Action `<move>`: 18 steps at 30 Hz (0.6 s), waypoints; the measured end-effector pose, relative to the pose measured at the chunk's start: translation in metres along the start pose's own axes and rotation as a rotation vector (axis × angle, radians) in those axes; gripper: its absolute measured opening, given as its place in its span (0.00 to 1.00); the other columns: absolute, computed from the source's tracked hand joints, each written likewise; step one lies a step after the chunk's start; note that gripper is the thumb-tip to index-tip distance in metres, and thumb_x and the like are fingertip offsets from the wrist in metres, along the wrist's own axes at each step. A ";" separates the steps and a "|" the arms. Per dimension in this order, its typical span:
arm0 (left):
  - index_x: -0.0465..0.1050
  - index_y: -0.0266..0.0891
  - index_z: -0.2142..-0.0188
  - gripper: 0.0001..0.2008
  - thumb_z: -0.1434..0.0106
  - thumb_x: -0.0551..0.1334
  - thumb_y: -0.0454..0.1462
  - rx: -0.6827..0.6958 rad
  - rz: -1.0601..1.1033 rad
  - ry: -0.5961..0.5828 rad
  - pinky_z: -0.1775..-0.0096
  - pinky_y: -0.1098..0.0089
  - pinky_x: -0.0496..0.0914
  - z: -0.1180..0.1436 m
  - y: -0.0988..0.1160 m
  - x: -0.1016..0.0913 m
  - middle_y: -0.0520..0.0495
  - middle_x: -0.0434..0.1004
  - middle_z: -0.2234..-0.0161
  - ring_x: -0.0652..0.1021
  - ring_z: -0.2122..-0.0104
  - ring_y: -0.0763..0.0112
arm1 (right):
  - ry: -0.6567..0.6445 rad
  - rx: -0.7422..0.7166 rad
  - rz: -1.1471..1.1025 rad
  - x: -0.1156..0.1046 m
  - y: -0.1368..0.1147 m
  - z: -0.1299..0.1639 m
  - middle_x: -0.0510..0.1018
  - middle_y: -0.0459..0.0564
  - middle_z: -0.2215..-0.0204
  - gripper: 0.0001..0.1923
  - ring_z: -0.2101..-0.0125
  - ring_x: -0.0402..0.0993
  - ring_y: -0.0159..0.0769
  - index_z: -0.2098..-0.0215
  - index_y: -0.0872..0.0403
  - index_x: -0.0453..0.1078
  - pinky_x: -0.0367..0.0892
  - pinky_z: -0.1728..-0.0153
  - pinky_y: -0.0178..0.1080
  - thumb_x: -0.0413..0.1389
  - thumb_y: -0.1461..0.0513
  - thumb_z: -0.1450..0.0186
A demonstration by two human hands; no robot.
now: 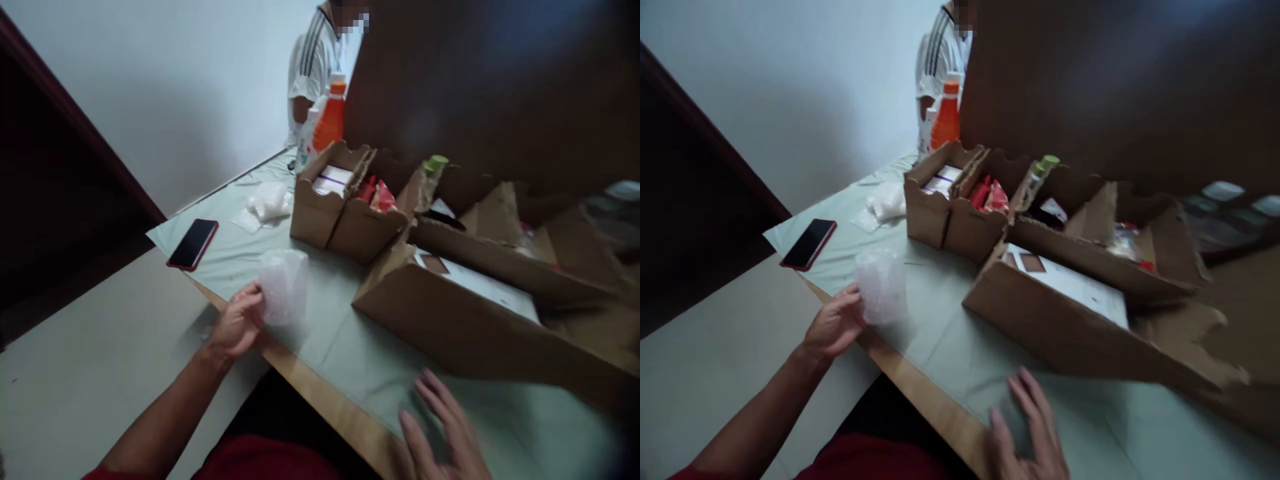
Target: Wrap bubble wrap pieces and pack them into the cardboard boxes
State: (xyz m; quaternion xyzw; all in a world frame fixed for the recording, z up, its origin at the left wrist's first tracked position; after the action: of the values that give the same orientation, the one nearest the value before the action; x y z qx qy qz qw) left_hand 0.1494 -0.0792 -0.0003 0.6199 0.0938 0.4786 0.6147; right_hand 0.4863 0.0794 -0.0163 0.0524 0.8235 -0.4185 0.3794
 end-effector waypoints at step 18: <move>0.67 0.42 0.39 0.33 0.41 0.70 0.50 0.198 -0.285 -0.156 0.40 0.52 0.66 0.033 -0.039 0.062 0.37 0.75 0.40 0.73 0.39 0.51 | 0.164 0.442 -0.671 -0.006 -0.018 -0.035 0.74 0.43 0.76 0.15 0.75 0.66 0.31 0.71 0.52 0.74 0.63 0.71 0.35 0.61 0.50 0.38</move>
State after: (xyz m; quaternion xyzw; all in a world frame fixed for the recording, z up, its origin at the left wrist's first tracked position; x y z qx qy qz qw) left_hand 0.2237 -0.0484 0.0035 0.6928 0.1795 0.3256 0.6179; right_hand 0.4628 0.0949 0.0115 -0.1057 0.7128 -0.6802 0.1345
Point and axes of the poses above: each hand's wrist, its own z-axis away from the middle knuckle, its own x-axis out of the palm, y = z × x, the point moved 7 cm from there along -z, towards the middle knuckle
